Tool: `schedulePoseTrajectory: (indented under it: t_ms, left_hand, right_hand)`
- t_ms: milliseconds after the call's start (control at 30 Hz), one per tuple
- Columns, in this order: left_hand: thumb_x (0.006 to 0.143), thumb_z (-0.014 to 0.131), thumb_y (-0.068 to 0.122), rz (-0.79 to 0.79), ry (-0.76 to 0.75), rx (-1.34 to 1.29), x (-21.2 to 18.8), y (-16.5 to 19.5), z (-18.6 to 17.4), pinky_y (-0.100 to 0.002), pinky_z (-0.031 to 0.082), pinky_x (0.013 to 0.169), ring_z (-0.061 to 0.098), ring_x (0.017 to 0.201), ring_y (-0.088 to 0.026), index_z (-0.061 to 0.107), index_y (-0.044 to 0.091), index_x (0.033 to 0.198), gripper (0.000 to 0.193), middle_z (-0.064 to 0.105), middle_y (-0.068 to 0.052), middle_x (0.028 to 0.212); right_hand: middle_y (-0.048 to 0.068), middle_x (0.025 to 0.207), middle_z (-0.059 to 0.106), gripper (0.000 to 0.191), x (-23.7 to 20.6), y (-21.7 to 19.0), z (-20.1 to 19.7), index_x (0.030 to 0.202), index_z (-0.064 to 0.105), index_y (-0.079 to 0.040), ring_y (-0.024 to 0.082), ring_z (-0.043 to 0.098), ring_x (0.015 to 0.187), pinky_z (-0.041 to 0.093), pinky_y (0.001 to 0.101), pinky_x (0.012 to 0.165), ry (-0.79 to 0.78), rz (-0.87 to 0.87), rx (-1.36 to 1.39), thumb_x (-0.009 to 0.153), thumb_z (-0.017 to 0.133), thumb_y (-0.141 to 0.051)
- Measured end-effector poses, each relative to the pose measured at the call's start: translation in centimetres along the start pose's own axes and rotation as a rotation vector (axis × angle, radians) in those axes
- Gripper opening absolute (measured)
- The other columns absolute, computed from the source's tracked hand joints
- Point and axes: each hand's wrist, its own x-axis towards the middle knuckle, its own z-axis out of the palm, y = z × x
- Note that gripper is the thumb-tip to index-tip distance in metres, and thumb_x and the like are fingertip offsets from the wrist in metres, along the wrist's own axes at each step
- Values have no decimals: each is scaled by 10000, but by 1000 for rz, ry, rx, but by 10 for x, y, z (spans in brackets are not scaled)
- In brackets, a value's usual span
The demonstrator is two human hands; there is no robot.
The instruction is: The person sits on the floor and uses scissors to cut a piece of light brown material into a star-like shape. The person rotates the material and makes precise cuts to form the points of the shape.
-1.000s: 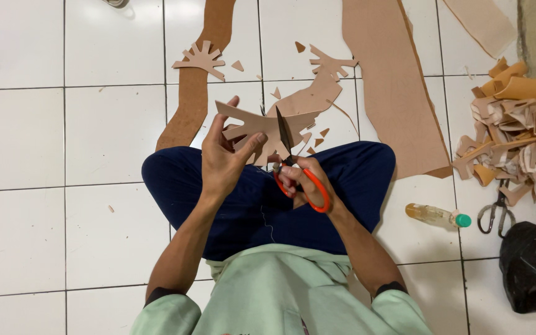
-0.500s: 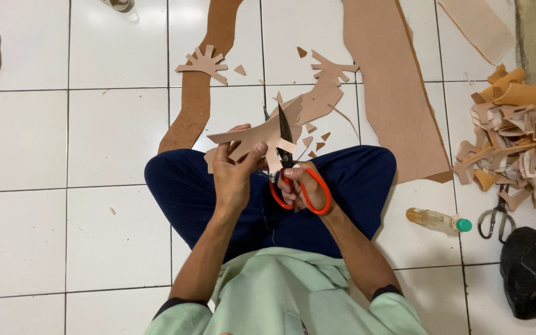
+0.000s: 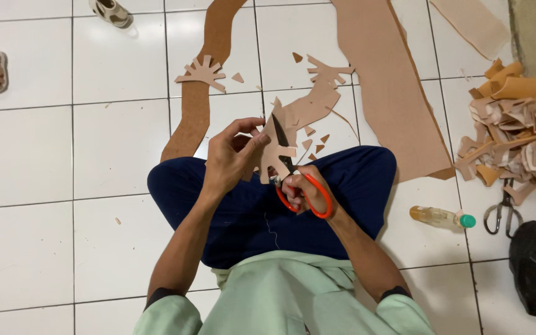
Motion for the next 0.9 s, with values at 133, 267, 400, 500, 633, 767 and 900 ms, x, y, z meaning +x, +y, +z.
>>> schedulePoseTrajectory:
  t_ms: [133,267,400,500,633,767,900]
  left_hand:
    - [959,730,199,-204,50,-115,-6,-12,3,-197,519,536,653,682,-72,720,17,1152,265,743,-59,872]
    - [959,705,148,-171,96,-337,-12,-26,11,-185,487,525,627,659,-55,655,-30,1089,225,721,-46,918]
    - [988,692,117,-144,141,-500,-23,-38,25,-168,513,597,623,697,-47,592,-4,1035,164,695,-76,873]
    - [1017,683,117,-138,162,-581,-26,-43,36,-183,522,597,595,678,-54,568,19,1030,152,628,-79,833]
    - [984,653,96,-135,206,-710,-26,-44,49,-225,604,658,644,728,-64,545,28,1020,133,631,-73,907]
    - [1007,649,84,-114,215,-728,-26,-43,53,-222,595,669,630,742,-60,544,16,1038,129,614,-67,935]
    - [985,629,81,-149,215,-754,-26,-49,54,-216,581,611,636,684,-62,529,21,1019,121,620,-60,878]
  right_hand:
    - [41,573,494,320,5,12,-7,719,527,-15,113,485,471,434,287,423,-69,-99,3,975,516,-208]
    - [38,605,513,275,11,29,-12,810,569,-5,108,474,463,432,286,409,-14,-61,64,942,520,-241]
    - [53,601,559,415,16,48,-20,835,596,-9,110,509,455,438,257,426,-4,-139,76,1031,467,-351]
    - [59,644,570,342,19,63,-26,900,614,9,116,483,445,427,269,422,-1,-114,150,1048,536,-289]
    - [69,841,629,359,26,79,-23,1069,621,33,116,585,688,498,272,607,93,-294,160,1123,515,-307]
    - [82,707,609,350,22,75,-13,995,597,27,131,545,471,435,265,395,107,-212,187,1060,558,-314]
    - [77,674,623,394,23,64,0,994,623,16,129,548,452,421,236,373,33,-375,222,1081,516,-354]
